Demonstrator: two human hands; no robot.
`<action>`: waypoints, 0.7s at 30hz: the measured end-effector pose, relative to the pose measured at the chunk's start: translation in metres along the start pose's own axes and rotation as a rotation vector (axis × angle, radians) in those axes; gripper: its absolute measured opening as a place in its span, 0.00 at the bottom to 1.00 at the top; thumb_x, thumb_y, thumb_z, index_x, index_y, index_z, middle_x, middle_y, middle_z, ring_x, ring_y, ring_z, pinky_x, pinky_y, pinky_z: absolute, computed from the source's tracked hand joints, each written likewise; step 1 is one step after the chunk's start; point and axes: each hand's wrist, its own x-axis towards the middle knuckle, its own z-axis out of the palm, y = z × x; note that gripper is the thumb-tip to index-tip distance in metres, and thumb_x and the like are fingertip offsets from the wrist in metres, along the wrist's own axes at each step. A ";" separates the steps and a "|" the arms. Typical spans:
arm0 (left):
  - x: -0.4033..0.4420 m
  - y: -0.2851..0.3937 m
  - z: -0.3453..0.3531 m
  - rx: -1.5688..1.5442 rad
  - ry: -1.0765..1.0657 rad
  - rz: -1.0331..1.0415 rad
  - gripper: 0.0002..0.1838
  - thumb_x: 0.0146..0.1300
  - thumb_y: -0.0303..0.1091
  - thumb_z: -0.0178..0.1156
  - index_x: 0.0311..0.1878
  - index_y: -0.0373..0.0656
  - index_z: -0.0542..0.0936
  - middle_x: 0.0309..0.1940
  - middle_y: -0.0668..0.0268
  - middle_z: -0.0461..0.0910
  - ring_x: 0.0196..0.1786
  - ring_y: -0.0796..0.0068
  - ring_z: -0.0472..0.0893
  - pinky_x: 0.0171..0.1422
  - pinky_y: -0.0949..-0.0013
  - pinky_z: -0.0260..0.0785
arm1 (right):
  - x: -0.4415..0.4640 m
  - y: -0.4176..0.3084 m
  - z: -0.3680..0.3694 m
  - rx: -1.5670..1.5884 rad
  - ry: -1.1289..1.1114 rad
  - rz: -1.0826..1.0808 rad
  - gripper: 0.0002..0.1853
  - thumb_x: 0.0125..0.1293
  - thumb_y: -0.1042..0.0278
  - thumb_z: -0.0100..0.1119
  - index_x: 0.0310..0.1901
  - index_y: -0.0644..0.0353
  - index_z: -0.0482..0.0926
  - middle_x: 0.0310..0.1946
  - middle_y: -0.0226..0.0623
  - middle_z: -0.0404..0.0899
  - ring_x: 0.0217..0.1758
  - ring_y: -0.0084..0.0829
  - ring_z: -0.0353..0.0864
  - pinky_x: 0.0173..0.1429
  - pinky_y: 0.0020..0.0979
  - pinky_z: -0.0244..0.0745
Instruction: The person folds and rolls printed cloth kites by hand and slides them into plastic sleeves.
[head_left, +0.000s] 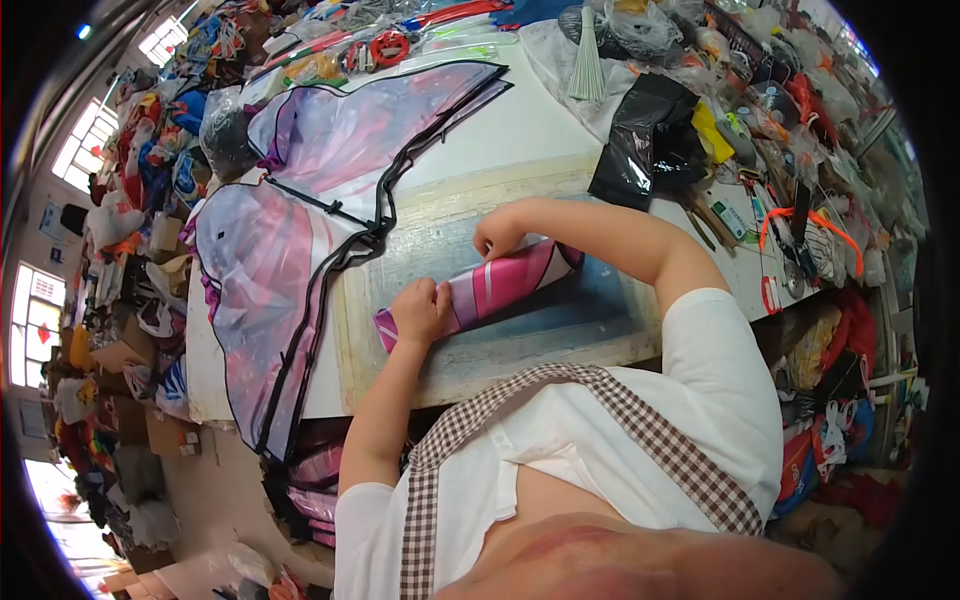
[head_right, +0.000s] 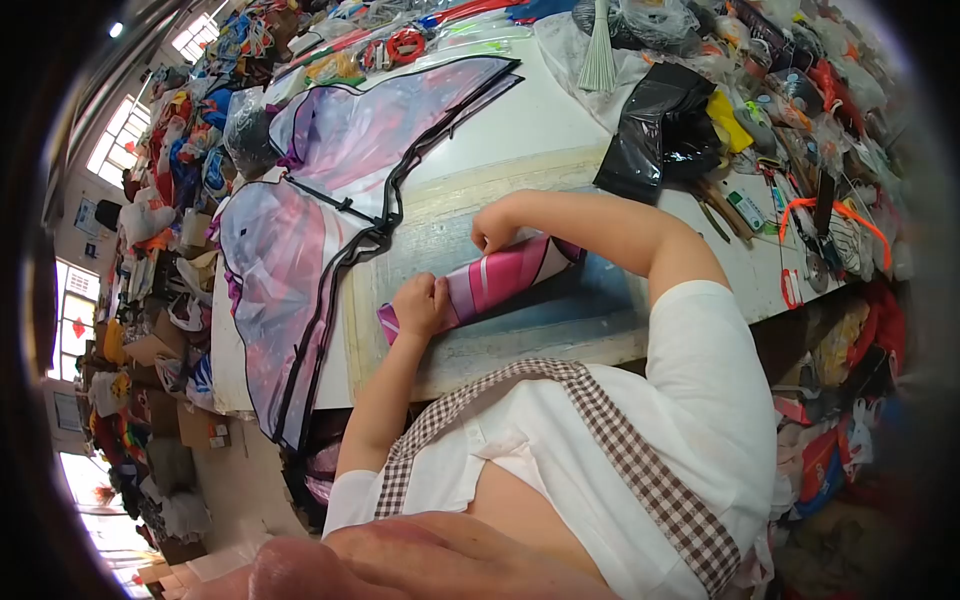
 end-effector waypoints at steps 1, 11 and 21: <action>-0.001 -0.002 0.000 0.000 0.001 0.007 0.20 0.66 0.46 0.58 0.23 0.43 0.73 0.23 0.57 0.76 0.29 0.50 0.78 0.33 0.51 0.69 | -0.001 0.003 0.005 0.000 0.006 0.003 0.31 0.59 0.34 0.64 0.45 0.59 0.85 0.47 0.45 0.84 0.55 0.47 0.80 0.60 0.43 0.73; 0.016 0.000 0.006 0.079 -0.207 -0.159 0.21 0.70 0.47 0.53 0.25 0.43 0.79 0.24 0.55 0.81 0.30 0.48 0.81 0.36 0.49 0.73 | -0.029 -0.026 0.069 -0.141 0.568 0.391 0.39 0.66 0.26 0.46 0.34 0.62 0.85 0.34 0.49 0.84 0.40 0.53 0.84 0.44 0.48 0.79; -0.013 -0.053 -0.030 0.194 -0.100 -0.105 0.23 0.71 0.49 0.52 0.27 0.43 0.82 0.26 0.56 0.82 0.32 0.48 0.81 0.35 0.48 0.72 | -0.010 -0.014 0.085 -0.077 0.764 0.298 0.36 0.65 0.28 0.49 0.29 0.61 0.83 0.31 0.49 0.83 0.38 0.53 0.83 0.43 0.49 0.78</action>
